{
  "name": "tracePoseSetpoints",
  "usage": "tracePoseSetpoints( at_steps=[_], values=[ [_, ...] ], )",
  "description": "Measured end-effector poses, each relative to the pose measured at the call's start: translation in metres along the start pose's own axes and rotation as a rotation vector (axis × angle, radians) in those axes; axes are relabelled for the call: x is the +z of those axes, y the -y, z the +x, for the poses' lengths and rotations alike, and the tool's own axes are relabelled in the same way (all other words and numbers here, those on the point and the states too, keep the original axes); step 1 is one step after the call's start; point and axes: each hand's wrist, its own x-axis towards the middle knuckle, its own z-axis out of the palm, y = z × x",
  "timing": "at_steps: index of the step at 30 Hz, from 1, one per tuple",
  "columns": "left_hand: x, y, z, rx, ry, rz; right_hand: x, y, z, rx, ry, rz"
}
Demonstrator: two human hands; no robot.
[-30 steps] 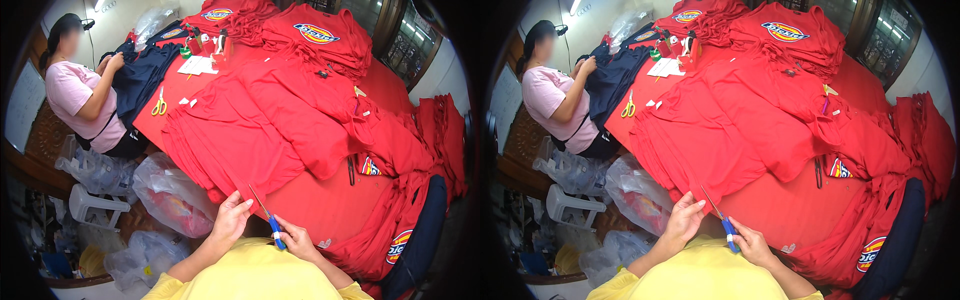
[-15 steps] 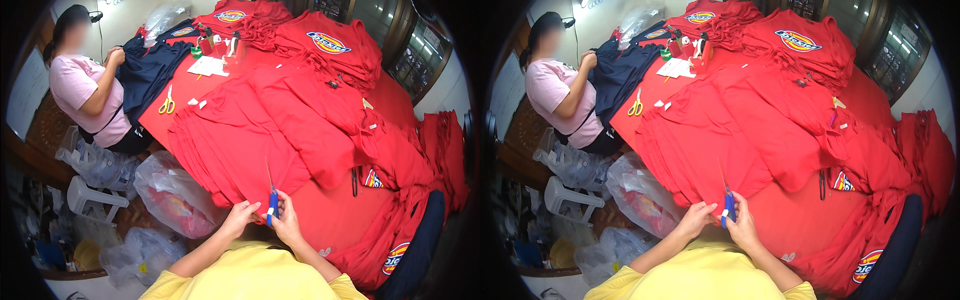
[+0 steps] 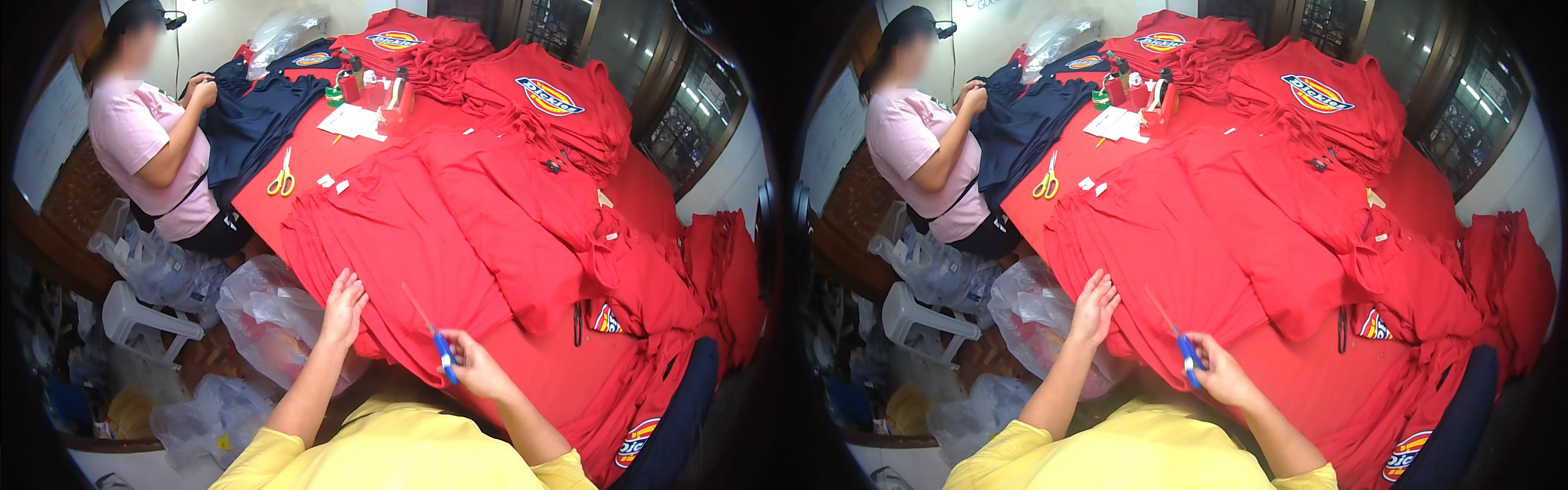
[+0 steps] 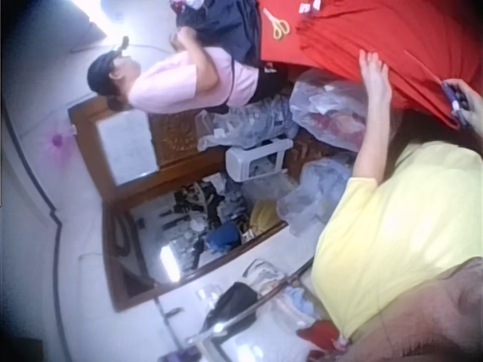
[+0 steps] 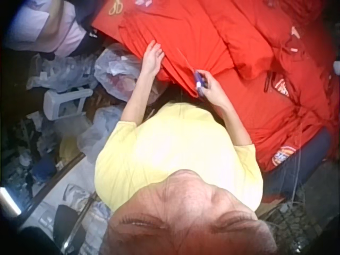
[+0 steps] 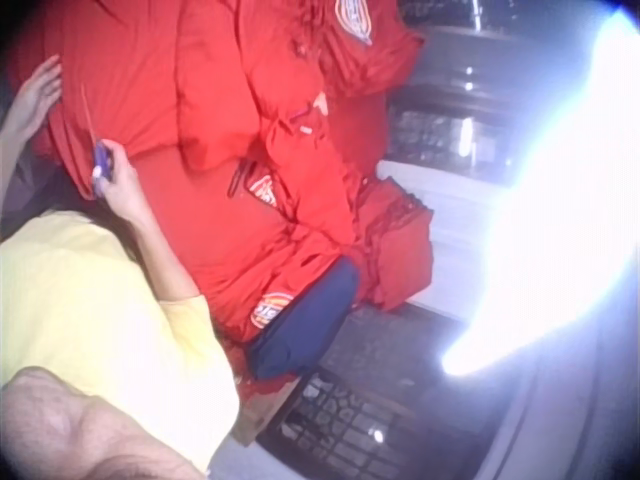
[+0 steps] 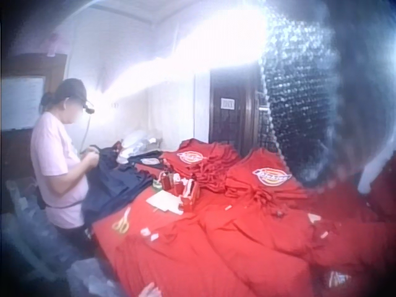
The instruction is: The person cuts white tags off red garments using shears and moves the garments to a stack.
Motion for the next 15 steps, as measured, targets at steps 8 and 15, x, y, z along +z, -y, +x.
tracePoseSetpoints(
  at_steps=[8,15],
  values=[
    [-0.017,-0.007,-0.025,0.181,0.005,0.175,-0.050,0.093,0.112,-0.346,-0.202,0.908],
    [-0.035,0.007,-0.034,0.464,-0.057,0.678,-0.255,0.091,0.052,-0.855,-0.965,1.346]
  ],
)
